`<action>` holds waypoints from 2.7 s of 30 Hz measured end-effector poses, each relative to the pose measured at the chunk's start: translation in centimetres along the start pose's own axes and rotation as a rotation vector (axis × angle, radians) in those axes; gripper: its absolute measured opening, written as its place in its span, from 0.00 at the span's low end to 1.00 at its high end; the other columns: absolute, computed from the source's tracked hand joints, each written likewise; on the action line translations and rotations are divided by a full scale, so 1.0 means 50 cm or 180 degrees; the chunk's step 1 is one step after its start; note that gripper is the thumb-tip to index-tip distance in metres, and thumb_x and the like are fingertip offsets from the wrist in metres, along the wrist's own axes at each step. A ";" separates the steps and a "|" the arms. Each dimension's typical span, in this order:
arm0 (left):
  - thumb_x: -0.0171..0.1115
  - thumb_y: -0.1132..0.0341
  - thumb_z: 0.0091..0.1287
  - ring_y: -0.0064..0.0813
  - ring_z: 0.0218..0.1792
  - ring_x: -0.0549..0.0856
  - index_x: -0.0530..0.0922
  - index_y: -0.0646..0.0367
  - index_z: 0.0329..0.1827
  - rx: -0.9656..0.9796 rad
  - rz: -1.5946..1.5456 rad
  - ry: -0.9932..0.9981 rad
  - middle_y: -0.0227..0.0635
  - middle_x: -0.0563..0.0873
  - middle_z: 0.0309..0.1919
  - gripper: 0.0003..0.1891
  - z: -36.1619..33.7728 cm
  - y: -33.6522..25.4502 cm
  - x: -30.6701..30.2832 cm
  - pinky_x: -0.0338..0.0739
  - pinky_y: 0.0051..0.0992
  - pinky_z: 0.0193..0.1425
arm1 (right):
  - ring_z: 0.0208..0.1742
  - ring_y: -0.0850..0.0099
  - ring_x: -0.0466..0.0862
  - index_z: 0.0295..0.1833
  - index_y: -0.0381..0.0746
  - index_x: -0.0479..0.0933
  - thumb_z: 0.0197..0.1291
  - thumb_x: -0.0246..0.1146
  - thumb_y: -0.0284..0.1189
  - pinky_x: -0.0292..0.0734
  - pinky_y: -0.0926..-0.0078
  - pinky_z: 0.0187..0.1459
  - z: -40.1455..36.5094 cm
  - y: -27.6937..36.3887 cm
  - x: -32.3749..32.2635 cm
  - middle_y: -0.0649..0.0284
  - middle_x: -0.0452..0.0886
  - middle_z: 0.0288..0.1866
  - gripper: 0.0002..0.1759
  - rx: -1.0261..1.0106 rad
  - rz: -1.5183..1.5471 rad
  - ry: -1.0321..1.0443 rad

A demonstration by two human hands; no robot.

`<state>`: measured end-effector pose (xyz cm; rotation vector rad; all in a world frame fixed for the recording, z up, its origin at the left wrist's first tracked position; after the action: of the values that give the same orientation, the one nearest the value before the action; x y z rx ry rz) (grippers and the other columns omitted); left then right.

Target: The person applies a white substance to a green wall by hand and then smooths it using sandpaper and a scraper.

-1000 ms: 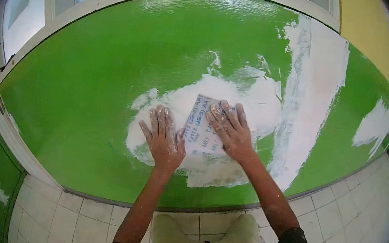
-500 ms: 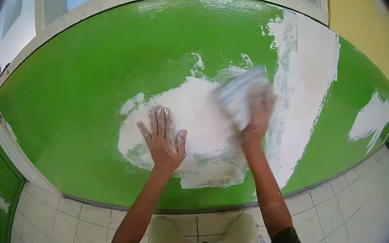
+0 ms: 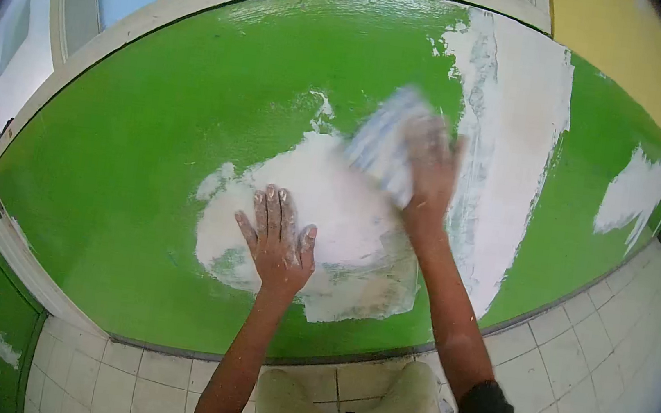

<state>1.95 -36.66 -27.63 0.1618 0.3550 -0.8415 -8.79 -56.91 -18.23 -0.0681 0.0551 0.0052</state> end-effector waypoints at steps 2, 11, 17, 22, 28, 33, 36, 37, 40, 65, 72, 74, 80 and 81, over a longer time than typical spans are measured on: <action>0.48 0.50 0.73 0.53 0.79 0.51 0.60 0.69 0.75 -0.0034 0.0014 0.0021 0.52 0.59 0.77 0.35 -0.002 -0.005 -0.002 0.32 0.61 0.78 | 0.79 0.53 0.61 0.70 0.36 0.70 0.60 0.65 0.35 0.44 0.37 0.76 -0.011 0.012 0.013 0.54 0.71 0.72 0.32 0.0249 0.0061 -0.0296; 0.47 0.52 0.74 0.54 0.79 0.51 0.61 0.69 0.75 -0.0008 0.0045 -0.0027 0.52 0.60 0.77 0.34 0.015 -0.011 -0.006 0.32 0.62 0.77 | 0.77 0.54 0.64 0.67 0.36 0.73 0.61 0.61 0.28 0.50 0.37 0.75 -0.079 0.023 0.014 0.56 0.72 0.71 0.27 -0.0286 -0.0115 0.0330; 0.46 0.52 0.74 0.54 0.79 0.51 0.63 0.68 0.74 0.0006 0.0058 -0.0004 0.53 0.60 0.76 0.33 0.026 -0.018 0.000 0.31 0.63 0.77 | 0.77 0.51 0.64 0.65 0.36 0.75 0.62 0.61 0.27 0.50 0.38 0.75 -0.073 0.003 0.015 0.54 0.74 0.70 0.24 0.0030 -0.0004 -0.0012; 0.45 0.52 0.74 0.54 0.79 0.52 0.64 0.65 0.74 0.0107 0.0253 0.0000 0.53 0.60 0.76 0.32 0.023 -0.018 0.006 0.31 0.63 0.77 | 0.77 0.51 0.65 0.64 0.34 0.75 0.63 0.58 0.25 0.48 0.37 0.75 -0.130 -0.007 0.013 0.54 0.75 0.69 0.23 0.0128 -0.0139 0.0051; 0.43 0.52 0.75 0.54 0.79 0.52 0.65 0.64 0.74 0.0129 0.0272 -0.0126 0.52 0.60 0.76 0.31 0.021 -0.017 0.014 0.32 0.63 0.77 | 0.77 0.50 0.64 0.66 0.34 0.74 0.63 0.59 0.27 0.46 0.37 0.75 -0.056 -0.016 0.007 0.54 0.74 0.70 0.25 0.0081 -0.0046 0.0038; 0.40 0.51 0.76 0.53 0.79 0.51 0.66 0.65 0.73 0.0176 0.0428 -0.0222 0.52 0.59 0.77 0.31 0.019 -0.018 0.021 0.32 0.63 0.77 | 0.76 0.49 0.64 0.64 0.33 0.75 0.62 0.60 0.27 0.44 0.37 0.75 -0.151 -0.032 0.013 0.51 0.75 0.69 0.24 0.0144 -0.0107 0.0012; 0.39 0.51 0.76 0.53 0.79 0.51 0.66 0.64 0.73 0.0121 0.0405 -0.0209 0.52 0.59 0.77 0.31 0.015 -0.019 0.028 0.32 0.64 0.77 | 0.76 0.50 0.65 0.64 0.35 0.76 0.62 0.60 0.25 0.45 0.37 0.76 -0.005 -0.004 0.006 0.53 0.75 0.69 0.23 0.0156 0.0091 -0.0005; 0.39 0.51 0.76 0.53 0.79 0.51 0.66 0.64 0.73 0.0122 0.0419 -0.0195 0.52 0.59 0.77 0.31 0.014 -0.019 0.029 0.32 0.64 0.77 | 0.77 0.51 0.65 0.64 0.36 0.76 0.62 0.60 0.24 0.45 0.38 0.76 0.022 0.003 0.006 0.54 0.76 0.68 0.23 0.0086 0.0244 -0.0083; 0.39 0.50 0.76 0.54 0.79 0.51 0.66 0.64 0.73 0.0100 0.0465 -0.0197 0.53 0.59 0.77 0.31 0.016 -0.020 0.027 0.32 0.64 0.77 | 0.77 0.52 0.64 0.65 0.37 0.75 0.62 0.62 0.27 0.45 0.38 0.76 -0.024 -0.018 0.000 0.55 0.77 0.68 0.24 0.0099 0.0162 -0.0005; 0.45 0.45 0.74 0.42 0.79 0.57 0.68 0.56 0.74 0.0757 0.0158 -0.0296 0.39 0.63 0.77 0.32 0.107 0.028 -0.024 0.37 0.60 0.79 | 0.79 0.53 0.60 0.68 0.39 0.73 0.52 0.60 0.24 0.44 0.37 0.76 -0.044 0.046 0.046 0.56 0.68 0.75 0.32 -0.0565 0.0113 0.0763; 0.48 0.43 0.72 0.43 0.78 0.58 0.64 0.62 0.75 0.0495 0.0681 -0.0352 0.44 0.63 0.76 0.36 0.066 0.062 -0.023 0.39 0.59 0.79 | 0.78 0.51 0.61 0.71 0.37 0.69 0.53 0.65 0.24 0.45 0.41 0.77 -0.030 0.054 0.050 0.51 0.69 0.73 0.36 0.0425 0.0230 -0.0443; 0.48 0.40 0.71 0.48 0.78 0.56 0.61 0.66 0.75 0.0353 0.0467 -0.0452 0.51 0.60 0.77 0.40 0.067 0.062 -0.026 0.39 0.59 0.79 | 0.78 0.54 0.63 0.68 0.39 0.72 0.49 0.63 0.19 0.47 0.42 0.77 -0.047 0.086 0.079 0.55 0.71 0.72 0.35 -0.0361 0.0517 0.0469; 0.49 0.32 0.67 0.55 0.79 0.52 0.55 0.70 0.76 0.0065 0.0451 -0.0703 0.59 0.55 0.76 0.50 0.051 0.069 -0.025 0.38 0.62 0.78 | 0.78 0.56 0.62 0.71 0.38 0.70 0.53 0.67 0.31 0.45 0.43 0.77 -0.007 0.032 0.058 0.48 0.67 0.74 0.37 0.0271 0.0677 -0.0148; 0.49 0.31 0.66 0.55 0.79 0.52 0.55 0.70 0.76 0.0129 0.0464 -0.0781 0.59 0.55 0.76 0.51 0.047 0.068 -0.026 0.38 0.62 0.78 | 0.78 0.57 0.61 0.70 0.39 0.70 0.55 0.65 0.30 0.47 0.45 0.77 -0.011 0.060 0.102 0.50 0.67 0.74 0.34 0.0042 0.0669 -0.0016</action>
<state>4.31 -34.17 -24.95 0.1189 0.0944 -0.7152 -3.78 -53.94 -19.25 -0.0487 0.0570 0.2149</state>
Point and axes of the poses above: each hand's wrist, its own z-axis towards the middle knuckle, its own x-axis out of the palm, y = z × x, the point moved 2 cm from there along z, towards the middle knuckle
